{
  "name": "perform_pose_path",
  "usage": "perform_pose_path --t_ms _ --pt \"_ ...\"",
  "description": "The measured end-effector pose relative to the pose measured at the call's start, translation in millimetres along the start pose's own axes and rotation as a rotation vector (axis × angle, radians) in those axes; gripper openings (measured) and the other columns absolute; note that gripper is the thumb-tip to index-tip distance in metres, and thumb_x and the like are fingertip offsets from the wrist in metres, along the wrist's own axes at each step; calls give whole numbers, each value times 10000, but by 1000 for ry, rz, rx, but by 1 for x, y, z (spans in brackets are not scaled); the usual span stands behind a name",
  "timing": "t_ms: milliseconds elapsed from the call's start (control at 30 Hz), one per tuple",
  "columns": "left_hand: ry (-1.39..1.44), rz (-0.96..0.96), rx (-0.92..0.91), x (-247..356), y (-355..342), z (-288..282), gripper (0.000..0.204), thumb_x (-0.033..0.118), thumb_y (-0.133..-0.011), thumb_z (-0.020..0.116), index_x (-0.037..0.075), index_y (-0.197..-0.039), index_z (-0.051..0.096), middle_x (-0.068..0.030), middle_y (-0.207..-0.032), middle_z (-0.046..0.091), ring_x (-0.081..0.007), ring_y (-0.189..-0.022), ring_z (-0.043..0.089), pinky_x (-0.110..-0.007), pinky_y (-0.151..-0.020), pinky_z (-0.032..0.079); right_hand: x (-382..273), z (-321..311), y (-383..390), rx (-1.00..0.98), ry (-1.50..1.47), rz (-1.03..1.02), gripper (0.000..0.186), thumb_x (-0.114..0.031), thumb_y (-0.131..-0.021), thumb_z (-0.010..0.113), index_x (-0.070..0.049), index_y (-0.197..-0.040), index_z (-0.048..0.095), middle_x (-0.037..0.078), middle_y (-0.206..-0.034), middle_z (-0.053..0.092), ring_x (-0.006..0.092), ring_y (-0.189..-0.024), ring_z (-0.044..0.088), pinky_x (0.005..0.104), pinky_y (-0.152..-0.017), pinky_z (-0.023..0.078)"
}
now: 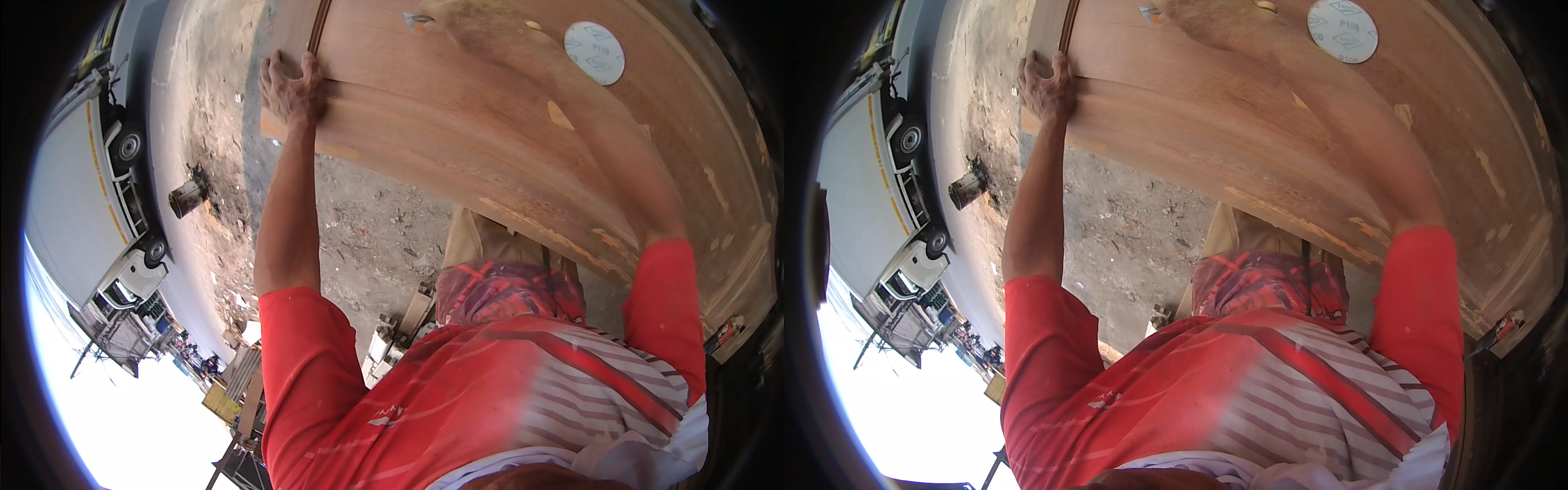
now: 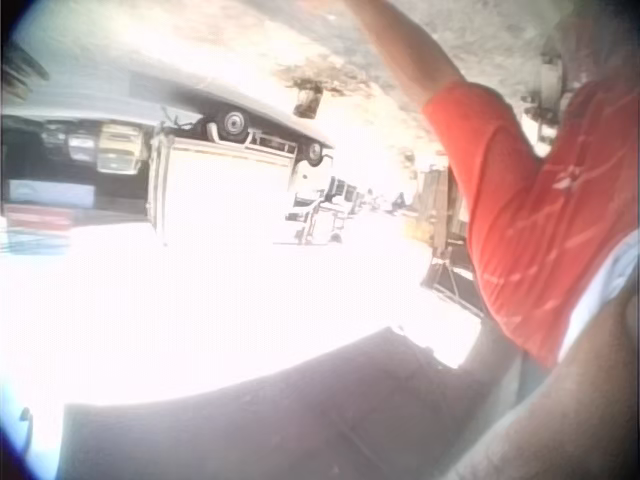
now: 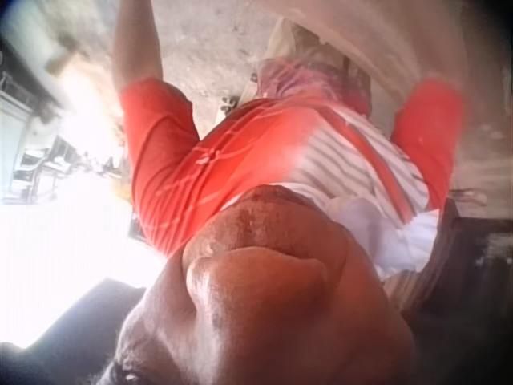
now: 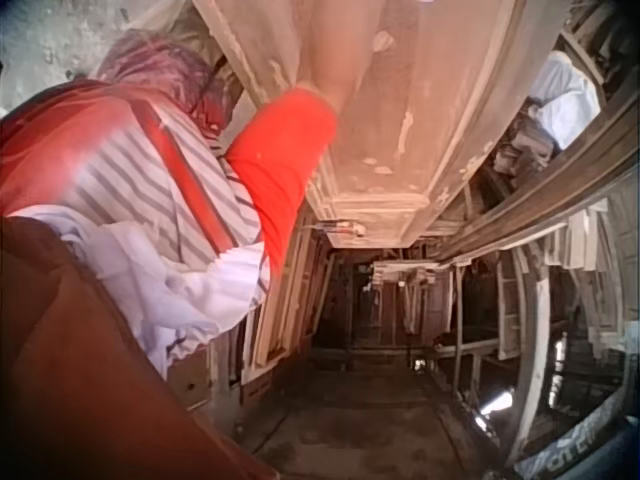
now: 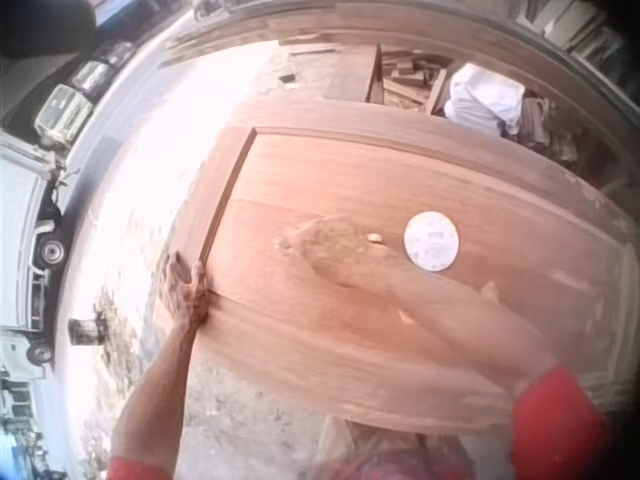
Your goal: The person applies a wood filler or putty to a wooden door using a putty knife, smoothing it into the surface. They then use a power sander to sand the treated areas of the door.
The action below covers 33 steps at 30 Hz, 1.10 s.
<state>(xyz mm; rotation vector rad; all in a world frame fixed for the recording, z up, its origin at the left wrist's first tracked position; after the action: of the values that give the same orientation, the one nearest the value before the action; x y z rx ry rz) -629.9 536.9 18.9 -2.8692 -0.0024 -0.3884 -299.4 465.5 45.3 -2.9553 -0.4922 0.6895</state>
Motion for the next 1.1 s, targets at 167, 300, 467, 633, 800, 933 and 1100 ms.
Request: perform_pose_path --t_ms 167,300,467,633,800,933,1100 --pt "27 12 -1 6 0 -3 765 609 -897 618 137 -1492 526 -94 -1582 444 -303 -1477 378 -494 -1215 265 15 24 -3 -18 71 -5 307 -303 -1058 478 -66 -1087 671 188 -983 741 346 -957 723 481 -840 576" --pt "4 7 8 2 2 -5 769 608 -891 625 132 -1487 530 -98 -1577 449 -306 -1474 381 -492 -1215 266 -4 -9 -9 -126 -80 62 352 -366 -1061 498 -73 -1144 676 207 -1008 741 370 -986 710 508 -870 557" --pt "39 31 24 0 2 -1 770 593 -872 648 113 -1466 547 -106 -1562 466 -298 -1493 361 -463 -1232 239 -10 -13 -1 -123 -134 46 321 -321 -1055 517 -63 -1151 684 203 -1064 738 381 -1051 695 512 -931 534" --pt "24 40 66 -2 3 3 767 604 -870 648 115 -1454 564 -107 -1563 477 -295 -1500 359 -468 -1230 237 3 11 4 43 -79 -33 244 -295 -1033 604 -97 -1161 663 148 -979 732 342 -891 706 475 -774 549" --pt "-47 19 47 -6 6 3 755 614 -885 634 154 -1477 548 -79 -1581 465 -266 -1494 372 -473 -1227 246 -1 12 0 -84 -26 52 286 -334 -1033 604 -102 -1187 668 138 -1036 741 348 -945 706 467 -813 561" --pt "-4 29 79 -4 8 4 748 617 -893 622 149 -1471 551 -78 -1577 470 -263 -1496 367 -461 -1230 242 2 16 -2 -94 -13 65 281 -337 -1030 604 -112 -1177 683 134 -1044 744 344 -960 709 467 -816 562" --pt "3 8 95 -9 1 8 733 615 -907 603 153 -1473 547 -93 -1581 460 -266 -1503 352 -435 -1240 221 3 17 -18 -16 44 -43 265 -345 -1040 590 -101 -1106 670 97 -899 742 289 -853 726 437 -720 580"
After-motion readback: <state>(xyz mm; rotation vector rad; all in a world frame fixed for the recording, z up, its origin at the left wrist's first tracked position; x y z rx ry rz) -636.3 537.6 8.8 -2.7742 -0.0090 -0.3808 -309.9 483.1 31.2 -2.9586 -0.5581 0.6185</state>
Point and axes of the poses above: each hand's wrist, its own y-axis away from the middle knuckle, its own z-axis out of the palm, x = y × z, the point moved 1 cm from there along -y, towards the middle knuckle
